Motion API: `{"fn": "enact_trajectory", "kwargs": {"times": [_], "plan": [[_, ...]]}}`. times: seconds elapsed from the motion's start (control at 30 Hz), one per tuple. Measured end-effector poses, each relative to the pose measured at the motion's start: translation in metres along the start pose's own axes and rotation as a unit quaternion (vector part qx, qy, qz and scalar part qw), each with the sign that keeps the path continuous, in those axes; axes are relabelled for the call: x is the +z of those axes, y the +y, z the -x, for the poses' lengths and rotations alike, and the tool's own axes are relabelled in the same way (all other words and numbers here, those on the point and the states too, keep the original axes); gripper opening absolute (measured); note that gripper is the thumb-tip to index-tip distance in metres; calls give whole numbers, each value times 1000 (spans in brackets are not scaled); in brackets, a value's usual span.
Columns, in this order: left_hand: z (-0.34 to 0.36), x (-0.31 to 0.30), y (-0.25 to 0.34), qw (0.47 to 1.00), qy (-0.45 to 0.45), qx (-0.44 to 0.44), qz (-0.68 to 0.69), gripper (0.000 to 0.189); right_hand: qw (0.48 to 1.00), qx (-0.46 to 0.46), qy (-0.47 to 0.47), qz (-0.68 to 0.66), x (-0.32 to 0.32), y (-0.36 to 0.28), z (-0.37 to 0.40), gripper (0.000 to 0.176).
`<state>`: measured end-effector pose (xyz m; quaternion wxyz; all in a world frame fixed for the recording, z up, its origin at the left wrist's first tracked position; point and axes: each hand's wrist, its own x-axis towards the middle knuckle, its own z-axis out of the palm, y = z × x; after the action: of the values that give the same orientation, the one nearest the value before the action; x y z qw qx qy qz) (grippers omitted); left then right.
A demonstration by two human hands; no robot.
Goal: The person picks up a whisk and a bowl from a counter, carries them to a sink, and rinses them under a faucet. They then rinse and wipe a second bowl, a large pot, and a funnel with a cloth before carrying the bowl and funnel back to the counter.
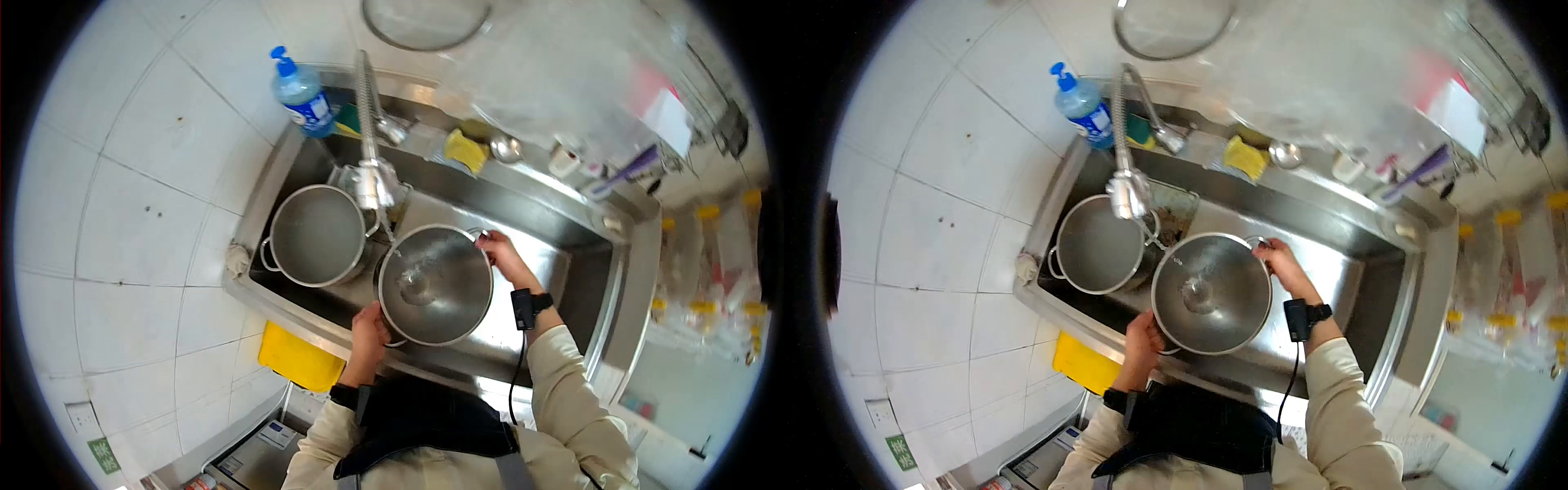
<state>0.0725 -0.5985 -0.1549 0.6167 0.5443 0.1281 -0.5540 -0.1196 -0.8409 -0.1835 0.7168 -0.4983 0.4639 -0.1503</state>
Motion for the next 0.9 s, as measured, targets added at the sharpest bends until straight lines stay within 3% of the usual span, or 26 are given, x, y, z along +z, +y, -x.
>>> {"fn": "enact_trajectory", "kwargs": {"times": [0.07, 0.1, 0.2, 0.43, 0.63, 0.9], "plan": [[29, 15, 9, 997, -59, -6, -39, 25, 995, -33, 51, -74, -15, -11, 45, 22], [38, 23, 10, 996, -76, -10, -50, 25, 995, -65, 64, -46, -25, -19, 68, 18], [65, 46, 12, 983, -170, -5, -66, 22, 978, -136, 123, -103, -42, -41, 139, 15], [130, 101, 39, 926, -327, 54, -179, 17, 918, -288, 160, -220, -65, -68, 260, 34], [164, 118, 51, 893, -384, 87, -217, 13, 902, -329, 162, -229, -67, -74, 305, 41], [168, 110, 49, 909, -373, 74, -172, 19, 910, -338, 130, -200, -57, -90, 329, 53]]}}
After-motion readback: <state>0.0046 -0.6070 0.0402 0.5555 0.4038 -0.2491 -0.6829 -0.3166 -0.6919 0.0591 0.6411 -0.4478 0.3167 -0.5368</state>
